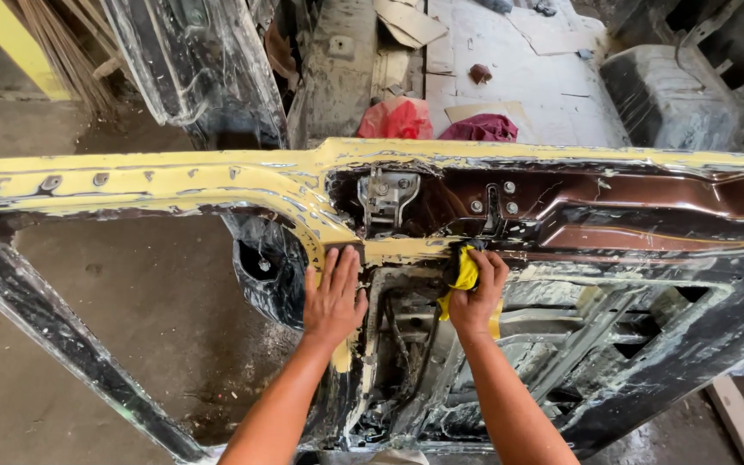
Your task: The person sands the surface of a car door frame using a sanding block and a yellow sponge. They periodically dip the sponge into a bucket of water to clean it before resuming the sanding process on the door's edges and inner frame.
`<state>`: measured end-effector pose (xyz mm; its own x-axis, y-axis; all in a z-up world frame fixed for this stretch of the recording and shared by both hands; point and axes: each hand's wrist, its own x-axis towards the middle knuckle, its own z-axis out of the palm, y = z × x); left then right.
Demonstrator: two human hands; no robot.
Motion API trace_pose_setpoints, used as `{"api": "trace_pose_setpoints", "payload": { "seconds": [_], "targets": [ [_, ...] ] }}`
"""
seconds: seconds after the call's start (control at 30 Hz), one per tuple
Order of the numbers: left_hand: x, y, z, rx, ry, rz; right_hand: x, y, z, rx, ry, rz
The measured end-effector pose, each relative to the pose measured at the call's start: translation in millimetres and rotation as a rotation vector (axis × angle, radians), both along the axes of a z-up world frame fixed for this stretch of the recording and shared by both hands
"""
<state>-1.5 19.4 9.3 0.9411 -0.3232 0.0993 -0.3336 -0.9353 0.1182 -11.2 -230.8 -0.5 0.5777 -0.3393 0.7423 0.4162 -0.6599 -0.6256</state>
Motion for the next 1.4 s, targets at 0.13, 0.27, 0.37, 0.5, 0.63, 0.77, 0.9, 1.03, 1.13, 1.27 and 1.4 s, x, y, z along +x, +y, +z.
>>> {"api": "trace_pose_setpoints", "payload": {
  "seconds": [0.13,0.27,0.37,0.5,0.63,0.77,0.9,1.03,1.13,1.27,1.4],
  "targets": [
    [-3.9,-39.9,16.8,-0.047,0.012,0.03,0.4,3.8,-0.8,0.028,0.003,-0.008],
    [-11.8,-80.9,54.7,0.097,0.081,-0.285,-0.2,3.5,-2.1,0.034,-0.01,-0.003],
    [-5.7,-64.0,17.6,0.034,0.009,-0.279,-4.3,3.0,1.1,0.025,-0.008,0.012],
    [1.1,-23.2,-54.9,-0.031,-0.414,-0.008,0.4,2.7,-4.4,0.041,-0.013,0.01],
    [-9.7,-65.8,19.6,-0.036,-0.079,-0.048,-0.1,3.4,-1.1,0.048,-0.015,-0.003],
    [-6.5,-85.9,36.1,0.131,0.007,-0.335,-2.0,2.0,2.3,0.003,-0.001,-0.007],
    [7.3,-37.3,-18.3,-0.038,-0.14,-0.162,-4.4,1.4,3.6,0.002,-0.003,0.016],
    [1.6,-36.9,-34.7,0.0,-0.252,-0.067,-5.5,4.1,2.0,0.017,-0.005,0.009],
    [-4.9,-70.9,-1.7,-0.017,-0.097,-0.16,-3.9,2.9,3.4,0.013,0.014,-0.006],
    [-6.7,-75.6,12.2,0.081,-0.211,-0.336,-2.3,-0.7,3.1,-0.008,-0.013,0.035],
    [3.5,-16.1,-9.1,0.048,-0.085,-0.084,-5.2,-4.1,0.5,-0.016,0.021,0.044]
  ]
}}
